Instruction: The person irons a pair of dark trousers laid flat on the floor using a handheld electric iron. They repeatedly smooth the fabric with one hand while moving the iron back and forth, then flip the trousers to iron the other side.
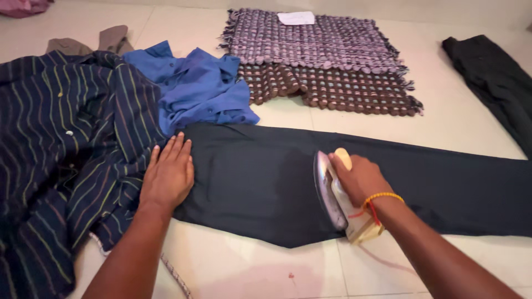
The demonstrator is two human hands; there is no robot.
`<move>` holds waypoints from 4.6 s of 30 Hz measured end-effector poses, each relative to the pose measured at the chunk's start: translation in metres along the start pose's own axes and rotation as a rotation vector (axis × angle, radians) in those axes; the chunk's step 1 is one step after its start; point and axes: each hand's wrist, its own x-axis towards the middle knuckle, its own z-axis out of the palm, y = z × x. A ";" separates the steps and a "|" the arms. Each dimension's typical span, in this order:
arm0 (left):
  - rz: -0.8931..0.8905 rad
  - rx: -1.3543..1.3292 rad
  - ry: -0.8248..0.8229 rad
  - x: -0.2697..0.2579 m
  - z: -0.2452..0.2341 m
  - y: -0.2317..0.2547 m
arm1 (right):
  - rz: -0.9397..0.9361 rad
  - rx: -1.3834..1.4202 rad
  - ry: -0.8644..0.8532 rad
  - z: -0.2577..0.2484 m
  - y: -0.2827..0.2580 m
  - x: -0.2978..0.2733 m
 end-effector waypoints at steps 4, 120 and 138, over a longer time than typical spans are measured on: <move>-0.004 0.083 0.018 -0.001 0.003 0.005 | 0.064 0.008 -0.040 -0.002 0.012 -0.026; -0.013 -0.032 -0.303 0.030 -0.007 0.150 | 0.043 -0.051 0.034 -0.015 0.082 0.015; -0.005 -0.027 -0.270 0.029 -0.006 0.150 | 0.227 0.397 0.160 -0.052 0.099 -0.055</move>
